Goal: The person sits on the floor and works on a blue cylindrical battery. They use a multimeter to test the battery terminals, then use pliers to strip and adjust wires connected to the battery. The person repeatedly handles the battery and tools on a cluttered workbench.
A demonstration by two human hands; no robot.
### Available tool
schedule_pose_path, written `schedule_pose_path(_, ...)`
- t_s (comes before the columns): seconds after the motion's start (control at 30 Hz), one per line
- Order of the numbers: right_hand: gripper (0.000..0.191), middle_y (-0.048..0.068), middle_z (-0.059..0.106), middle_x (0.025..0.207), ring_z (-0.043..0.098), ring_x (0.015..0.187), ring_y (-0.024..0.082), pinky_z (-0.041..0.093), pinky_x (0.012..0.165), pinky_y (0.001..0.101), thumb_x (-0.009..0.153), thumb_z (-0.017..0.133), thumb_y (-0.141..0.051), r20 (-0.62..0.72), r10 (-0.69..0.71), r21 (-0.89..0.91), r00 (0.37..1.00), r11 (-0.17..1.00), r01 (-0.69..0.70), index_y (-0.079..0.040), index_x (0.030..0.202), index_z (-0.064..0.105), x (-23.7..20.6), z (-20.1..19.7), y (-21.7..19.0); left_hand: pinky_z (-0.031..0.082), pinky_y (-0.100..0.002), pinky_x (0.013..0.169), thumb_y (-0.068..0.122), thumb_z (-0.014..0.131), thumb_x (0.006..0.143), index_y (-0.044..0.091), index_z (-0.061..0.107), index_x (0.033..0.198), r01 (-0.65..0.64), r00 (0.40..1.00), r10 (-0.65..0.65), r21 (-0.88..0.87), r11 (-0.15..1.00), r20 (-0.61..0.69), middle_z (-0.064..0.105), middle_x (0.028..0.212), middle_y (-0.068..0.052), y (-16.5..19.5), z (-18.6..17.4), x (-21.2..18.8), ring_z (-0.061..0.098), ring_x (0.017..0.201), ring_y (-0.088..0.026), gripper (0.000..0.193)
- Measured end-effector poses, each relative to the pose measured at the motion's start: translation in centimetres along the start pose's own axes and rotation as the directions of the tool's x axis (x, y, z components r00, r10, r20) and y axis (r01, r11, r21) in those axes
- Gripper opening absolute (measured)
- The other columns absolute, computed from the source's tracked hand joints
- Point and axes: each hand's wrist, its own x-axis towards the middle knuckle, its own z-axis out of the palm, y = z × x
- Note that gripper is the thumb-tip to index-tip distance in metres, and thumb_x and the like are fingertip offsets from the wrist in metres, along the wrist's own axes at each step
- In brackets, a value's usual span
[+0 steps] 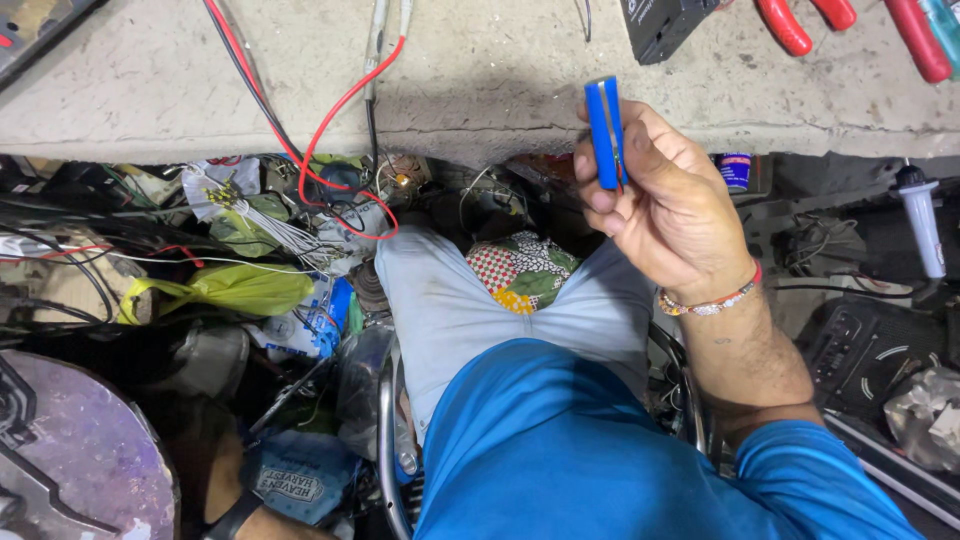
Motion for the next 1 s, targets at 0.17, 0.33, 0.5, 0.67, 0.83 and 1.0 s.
schedule_pose_path(0.17,0.064,0.018,0.066,0.114,0.074,0.097,0.029,0.062,0.080,0.0341,0.106,0.064,-0.017,-0.011,-0.100,-0.199,0.995,0.975,0.096,-0.016,0.160,0.030,1.1,2.1,-0.1,0.056,-0.043,0.089,0.016,0.064,0.107,0.001,0.073,0.123,-0.547,0.828,0.407,-0.396,0.737,-0.386,0.074,0.114,-0.022,4.7,-2.9,-2.2,0.071,0.100,-0.038,0.024)
schedule_pose_path(0.33,0.055,0.020,0.071,0.110,0.074,0.098,0.026,0.060,0.087,0.0320,0.110,0.071,-0.018,-0.012,-0.204,-0.447,0.979,0.877,0.177,-0.007,0.153,0.039,0.6,2.7,0.3,0.057,-0.040,0.080,0.008,0.085,0.089,-0.001,0.068,0.117,-0.892,0.384,0.632,-0.448,0.065,-0.673,0.072,0.106,-0.015,16.5,-6.6,-6.1,0.072,0.092,-0.032,0.034)
schedule_pose_path(0.5,0.051,0.021,0.072,0.109,0.071,0.099,0.022,0.056,0.087,0.0295,0.110,0.076,-0.014,0.000,-0.282,-0.495,0.959,0.834,0.245,-0.005,0.148,0.043,0.0,2.1,0.4,0.057,-0.038,0.082,0.022,0.087,0.089,0.001,0.066,0.124,-0.849,0.206,0.658,-0.467,-0.248,-0.724,0.069,0.113,-0.014,23.8,-13.8,-7.5,0.069,0.098,-0.030,0.046)
schedule_pose_path(0.67,0.053,0.019,0.072,0.110,0.072,0.105,0.023,0.059,0.093,0.0319,0.108,0.078,-0.011,-0.002,-0.306,-0.477,0.952,0.837,0.268,-0.004,0.148,0.043,-0.6,1.7,0.0,0.058,-0.035,0.081,0.011,0.081,0.099,0.008,0.068,0.124,-0.778,0.135,0.697,-0.511,-0.366,-0.704,0.069,0.113,-0.006,26.7,-15.6,-7.1,0.070,0.098,-0.026,0.028)
schedule_pose_path(0.83,0.054,0.017,0.073,0.108,0.073,0.098,0.019,0.061,0.088,0.0314,0.105,0.079,-0.011,0.004,-0.298,-0.514,0.955,0.818,0.258,-0.004,0.146,0.044,-0.3,1.6,0.0,0.056,-0.037,0.076,0.006,0.073,0.103,0.007,0.066,0.119,-0.777,0.153,0.712,-0.528,-0.341,-0.685,0.067,0.105,-0.008,27.0,-14.5,-6.4,0.070,0.096,-0.029,0.018)
schedule_pose_path(1.0,0.047,0.013,0.073,0.110,0.071,0.100,0.014,0.056,0.089,0.0243,0.106,0.079,-0.003,0.051,-0.307,-0.623,0.950,0.734,0.270,-0.003,0.141,0.048,0.1,1.2,0.3,0.050,-0.045,0.071,0.012,0.065,0.106,0.006,0.061,0.112,-0.757,0.220,0.761,-0.599,-0.262,-0.611,0.064,0.100,-0.012,28.0,-14.3,-6.2,0.067,0.086,-0.035,0.009)
